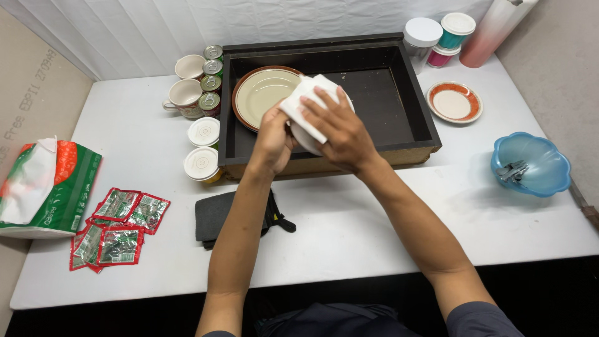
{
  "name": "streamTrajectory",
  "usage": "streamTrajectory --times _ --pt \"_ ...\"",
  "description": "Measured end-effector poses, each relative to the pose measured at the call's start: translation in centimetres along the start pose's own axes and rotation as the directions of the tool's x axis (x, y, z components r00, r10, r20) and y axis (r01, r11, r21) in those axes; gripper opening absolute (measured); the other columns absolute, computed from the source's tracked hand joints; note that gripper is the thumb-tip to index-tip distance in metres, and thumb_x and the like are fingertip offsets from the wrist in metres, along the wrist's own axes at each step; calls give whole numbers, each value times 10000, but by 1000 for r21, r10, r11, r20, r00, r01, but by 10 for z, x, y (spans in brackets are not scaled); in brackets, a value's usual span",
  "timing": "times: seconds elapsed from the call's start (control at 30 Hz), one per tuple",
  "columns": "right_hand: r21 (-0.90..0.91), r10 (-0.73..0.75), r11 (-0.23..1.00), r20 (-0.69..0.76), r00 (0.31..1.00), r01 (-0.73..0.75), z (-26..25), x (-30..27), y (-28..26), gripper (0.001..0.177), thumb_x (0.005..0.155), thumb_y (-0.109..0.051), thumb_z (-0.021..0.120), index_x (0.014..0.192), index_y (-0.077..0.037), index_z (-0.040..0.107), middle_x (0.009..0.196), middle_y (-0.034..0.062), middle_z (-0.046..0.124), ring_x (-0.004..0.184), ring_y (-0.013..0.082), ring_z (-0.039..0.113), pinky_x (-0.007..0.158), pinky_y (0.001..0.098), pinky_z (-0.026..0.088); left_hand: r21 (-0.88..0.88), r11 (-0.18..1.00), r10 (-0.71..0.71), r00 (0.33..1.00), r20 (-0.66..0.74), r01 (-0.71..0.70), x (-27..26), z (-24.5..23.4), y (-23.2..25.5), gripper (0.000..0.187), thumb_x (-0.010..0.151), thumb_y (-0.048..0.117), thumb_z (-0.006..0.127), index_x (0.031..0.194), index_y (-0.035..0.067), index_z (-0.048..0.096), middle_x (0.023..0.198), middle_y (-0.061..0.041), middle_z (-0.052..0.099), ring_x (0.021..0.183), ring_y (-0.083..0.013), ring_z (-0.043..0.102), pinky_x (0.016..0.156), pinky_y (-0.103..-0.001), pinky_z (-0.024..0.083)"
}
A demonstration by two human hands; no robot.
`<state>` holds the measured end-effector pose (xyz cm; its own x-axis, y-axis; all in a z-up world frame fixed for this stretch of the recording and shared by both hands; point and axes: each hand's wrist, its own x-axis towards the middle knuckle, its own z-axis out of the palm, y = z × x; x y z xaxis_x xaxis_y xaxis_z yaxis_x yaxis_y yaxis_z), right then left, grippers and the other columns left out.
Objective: The person wipes several small bowls and a large plate using a white napkin, handling them one at a time from a tray on a table.
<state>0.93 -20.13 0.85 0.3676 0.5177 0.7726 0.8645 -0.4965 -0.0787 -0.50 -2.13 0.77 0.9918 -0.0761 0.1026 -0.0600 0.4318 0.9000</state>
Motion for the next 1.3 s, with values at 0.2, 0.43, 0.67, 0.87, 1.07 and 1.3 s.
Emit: streamTrajectory --times 0.2,0.43,0.67,0.87,1.07,1.3 --pt "-12 -145 989 -44 988 145 2 0 6 474 966 -276 733 1410 -200 585 1464 51 594 1426 274 470 1231 633 280 -416 910 -22 997 -68 -9 7 -38 9 472 1111 270 260 1330 -104 447 1198 -254 639 1007 -265 738 873 -360 656" --pt "-10 -84 996 -201 976 84 -21 0 25 341 952 -111 784 1267 -162 664 1269 54 722 1289 270 644 1242 596 340 100 986 -139 990 22 136 7 -28 4 539 1066 405 299 1375 8 492 1236 -227 618 1110 -300 676 884 -451 650" --pt "412 464 838 -194 864 -358 -35 4 24 204 1005 -110 651 1183 -46 727 1073 118 784 989 197 777 851 311 639 588 751 205 952 226 -301 1 -3 -2 817 989 674 229 1554 92 334 1537 -237 417 1337 -340 490 1044 -535 507" --pt "517 626 657 29 779 -548 -29 5 31 252 987 -228 710 1138 -30 748 917 82 772 806 136 706 714 274 575 578 748 285 944 166 -327 -1 6 3 696 1014 607 316 1524 149 439 1519 -160 519 1330 -298 583 974 -421 624" --pt "799 693 217 279 665 -561 -20 -4 53 367 1070 -324 597 1187 -3 731 950 66 763 828 94 694 731 250 580 446 846 273 956 107 -292 3 3 -2 632 1112 505 363 1514 39 506 1367 -226 664 1279 -292 661 916 -367 670" --pt "128 327 943 -218 919 -306 -11 -5 38 326 1054 -130 625 1342 21 643 1331 206 662 1195 303 688 1000 410 586 194 980 -27 997 -75 41 0 15 3 550 1047 358 259 1439 -7 387 1210 -244 614 1071 -347 723 702 -468 654"
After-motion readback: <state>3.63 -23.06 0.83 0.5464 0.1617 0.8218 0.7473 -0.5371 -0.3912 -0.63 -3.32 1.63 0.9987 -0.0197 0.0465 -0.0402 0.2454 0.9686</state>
